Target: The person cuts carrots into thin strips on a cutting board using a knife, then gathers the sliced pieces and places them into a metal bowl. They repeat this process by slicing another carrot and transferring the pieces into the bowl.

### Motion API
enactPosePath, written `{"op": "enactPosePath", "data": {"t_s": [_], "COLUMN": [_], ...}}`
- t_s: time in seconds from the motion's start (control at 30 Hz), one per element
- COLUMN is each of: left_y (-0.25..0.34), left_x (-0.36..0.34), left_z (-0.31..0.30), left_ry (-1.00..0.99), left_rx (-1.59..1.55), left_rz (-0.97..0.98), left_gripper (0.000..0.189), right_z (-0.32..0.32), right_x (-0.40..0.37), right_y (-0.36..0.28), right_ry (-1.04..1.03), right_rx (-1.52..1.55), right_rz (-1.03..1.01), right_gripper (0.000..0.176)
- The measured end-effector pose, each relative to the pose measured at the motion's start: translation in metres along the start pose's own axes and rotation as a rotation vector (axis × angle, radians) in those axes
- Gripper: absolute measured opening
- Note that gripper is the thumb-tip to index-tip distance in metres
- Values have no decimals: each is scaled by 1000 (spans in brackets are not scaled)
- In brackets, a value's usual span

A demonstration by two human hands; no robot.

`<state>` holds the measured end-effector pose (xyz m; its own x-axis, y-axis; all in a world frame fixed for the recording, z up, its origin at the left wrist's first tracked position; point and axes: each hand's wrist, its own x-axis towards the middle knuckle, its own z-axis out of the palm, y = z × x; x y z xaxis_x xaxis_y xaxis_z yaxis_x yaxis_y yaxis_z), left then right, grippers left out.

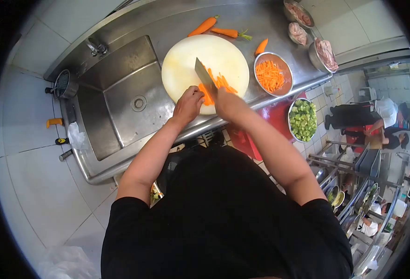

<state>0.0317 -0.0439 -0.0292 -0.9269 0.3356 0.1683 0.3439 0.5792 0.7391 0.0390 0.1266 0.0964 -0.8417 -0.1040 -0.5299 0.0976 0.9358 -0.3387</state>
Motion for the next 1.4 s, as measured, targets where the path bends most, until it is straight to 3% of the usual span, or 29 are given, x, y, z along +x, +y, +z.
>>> {"op": "enactPosePath", "data": {"t_s": [0.07, 0.1, 0.17, 0.23, 0.3, 0.37, 0.5, 0.67, 0.77, 0.83, 0.9, 0.97, 1.07, 1.2, 1.3, 1.33, 1.4], "left_y": [-2, -2, -5, -5, -6, -9, -8, -6, -5, -7, -6, -5, -6, -9, -9, -7, -6], "left_x": [-5, -5, -7, -7, -8, -4, -3, -3, -3, -4, -3, -4, -4, -5, -3, -3, -8], "left_z": [2, 4, 6, 8, 7, 7, 7, 6, 6, 6, 6, 4, 7, 7, 7, 5, 6], "left_ry": [46, 47, 87, 101, 90, 80, 113, 83, 79, 69, 75, 67, 109, 84, 165, 139, 117], "left_rx": [-1, -6, -6, -15, -9, 2, -8, -15, -7, -2, -8, -28, -49, -43, -47, -30, -19], "left_rz": [9, 10, 40, 32, 45, 61, 63, 54, 17, 26, 31, 36, 70, 74, 150, 135, 105], "left_gripper": [20, 20, 20, 20, 20, 19, 16, 17, 14, 15, 15, 14, 14, 12, 11, 10, 10], "right_z": [-30, -18, 23, 35, 37, 13, -8, 32, -2, -25, -3, 28, 41, -8, -31, 5, 38], "right_x": [-11, -18, -36, -34, -26, 1, -18, -28, -5, -9, -20, -40, -33, -2, -40, -37, -39], "right_y": [-23, -15, 9, 17, 20, 8, -11, 11, -4, -23, -8, 7, 15, -6, -28, -4, 12], "right_ry": [-216, -216, 4, 9, 27, 54, -71, -31, 11, -135, -130, -16, -31, -67, -198, -65, -16], "right_rx": [27, 24, -55, -52, -16, -25, -48, -39, -14, -11, -93, -55, -25, -17, 28, -46, -8], "right_rz": [120, 123, 40, 52, 73, -41, 24, 116, 17, 27, -27, 78, 132, -8, 131, 58, 65], "right_gripper": [27, 27, 25, 24, 24, 25, 25, 25, 25, 26, 28, 29, 28, 29, 31, 29, 25]}}
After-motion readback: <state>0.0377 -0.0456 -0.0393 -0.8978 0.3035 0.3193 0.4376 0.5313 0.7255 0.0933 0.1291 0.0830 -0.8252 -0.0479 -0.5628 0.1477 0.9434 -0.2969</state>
